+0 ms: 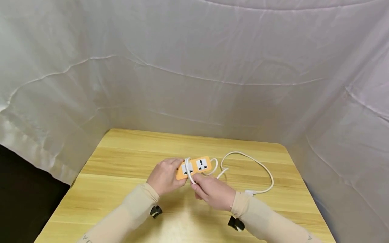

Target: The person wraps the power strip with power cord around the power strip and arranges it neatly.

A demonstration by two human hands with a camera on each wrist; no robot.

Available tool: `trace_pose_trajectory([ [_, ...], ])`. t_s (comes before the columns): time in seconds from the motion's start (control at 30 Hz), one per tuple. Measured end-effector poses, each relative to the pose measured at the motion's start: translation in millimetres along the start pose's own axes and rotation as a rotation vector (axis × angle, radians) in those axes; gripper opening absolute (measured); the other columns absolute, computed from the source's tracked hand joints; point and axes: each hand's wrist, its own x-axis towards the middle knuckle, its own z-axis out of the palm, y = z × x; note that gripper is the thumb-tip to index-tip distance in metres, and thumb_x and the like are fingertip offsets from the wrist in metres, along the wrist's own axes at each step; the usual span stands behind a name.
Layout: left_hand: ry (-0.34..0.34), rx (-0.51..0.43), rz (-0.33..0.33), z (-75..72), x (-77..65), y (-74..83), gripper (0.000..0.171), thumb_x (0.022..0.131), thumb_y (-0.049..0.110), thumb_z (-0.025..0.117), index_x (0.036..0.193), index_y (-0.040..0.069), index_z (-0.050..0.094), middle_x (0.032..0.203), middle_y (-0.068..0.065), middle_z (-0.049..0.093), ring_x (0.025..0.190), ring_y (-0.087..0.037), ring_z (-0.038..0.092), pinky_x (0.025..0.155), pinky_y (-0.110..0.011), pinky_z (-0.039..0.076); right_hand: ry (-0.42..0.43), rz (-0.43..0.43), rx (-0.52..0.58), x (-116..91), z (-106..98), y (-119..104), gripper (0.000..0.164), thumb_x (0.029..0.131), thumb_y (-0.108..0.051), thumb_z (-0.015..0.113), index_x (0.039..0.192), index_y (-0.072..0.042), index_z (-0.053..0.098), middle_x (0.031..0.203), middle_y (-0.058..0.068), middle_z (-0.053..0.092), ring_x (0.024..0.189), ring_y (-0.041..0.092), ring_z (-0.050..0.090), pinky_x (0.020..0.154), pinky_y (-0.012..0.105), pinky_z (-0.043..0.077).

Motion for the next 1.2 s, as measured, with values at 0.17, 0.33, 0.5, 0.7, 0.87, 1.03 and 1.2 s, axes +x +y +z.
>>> trace_pose_trajectory([
  [0.17,-0.003,-0.041,-0.008,-2.7,0.7,-0.4,0.05,0.068,0.023,0.081,0.112,0.002,0.066,0.1,-0.009,0.071,0.088,-0.022,0.068,0.075,-0.031,0.057,-0.028,0.003,0.043,-3.8,6.2,1.5,0.014,0.104,-0.019,0.04,0.091,-0.02,0.047,0.076,-0.01,0.06,0.069,0.002,0.058,0.06,0.02,0.047],
  [0.33,-0.01,-0.088,-0.019,-7.5,2.2,1.5,0.05,0.068,0.021,0.081,0.111,0.002,0.067,0.1,-0.009,0.071,0.086,-0.02,0.068,0.071,-0.029,0.057,-0.047,-0.031,0.021,-7.0,9.8,6.2,0.016,0.104,-0.024,0.04,0.09,-0.021,0.048,0.08,-0.014,0.062,0.075,0.001,0.059,0.063,0.019,0.047],
  [0.5,-0.019,-0.124,-0.015,-10.6,2.4,2.7,0.049,0.067,0.021,0.082,0.11,0.002,0.067,0.1,-0.009,0.071,0.085,-0.018,0.067,0.067,-0.025,0.056,-0.076,-0.057,0.025,-8.3,12.4,12.4,0.017,0.103,-0.024,0.042,0.09,-0.021,0.052,0.084,-0.014,0.065,0.079,0.001,0.06,0.066,0.019,0.048],
  [0.7,-0.018,-0.15,0.011,-12.8,1.8,4.5,0.05,0.066,0.022,0.082,0.109,0.002,0.067,0.101,-0.01,0.071,0.088,-0.02,0.067,0.069,-0.026,0.056,-0.092,-0.088,0.017,-10.0,18.6,21.6,0.019,0.103,-0.025,0.042,0.093,-0.02,0.058,0.087,-0.017,0.065,0.084,-0.001,0.061,0.071,0.019,0.05],
  [0.87,-0.014,-0.188,0.019,-16.4,1.2,7.7,0.051,0.067,0.022,0.083,0.11,0.001,0.067,0.101,-0.01,0.071,0.087,-0.019,0.067,0.068,-0.024,0.056,-0.097,-0.117,-0.002,-11.0,23.1,29.1,0.025,0.103,-0.03,0.04,0.093,-0.019,0.06,0.086,-0.017,0.063,0.083,-0.003,0.059,0.072,0.018,0.049],
  [1.03,-0.01,-0.233,0.036,-20.5,-0.1,11.2,0.053,0.066,0.022,0.084,0.112,0.002,0.067,0.103,-0.009,0.071,0.088,-0.018,0.067,0.069,-0.024,0.056,-0.107,-0.16,-0.03,-11.0,25.3,36.4,0.024,0.103,-0.031,0.04,0.088,-0.022,0.057,0.075,-0.014,0.054,0.071,-0.002,0.051,0.066,0.017,0.045],
  [1.2,-0.007,-0.257,0.069,-22.3,-1.9,13.3,0.054,0.065,0.022,0.085,0.112,0.001,0.067,0.102,-0.009,0.071,0.089,-0.018,0.067,0.071,-0.024,0.056,-0.123,-0.187,-0.034,-9.4,25.8,40.3,0.027,0.103,-0.033,0.039,0.098,-0.022,0.063,0.087,-0.014,0.062,0.081,-0.003,0.055,0.075,0.018,0.048],
])
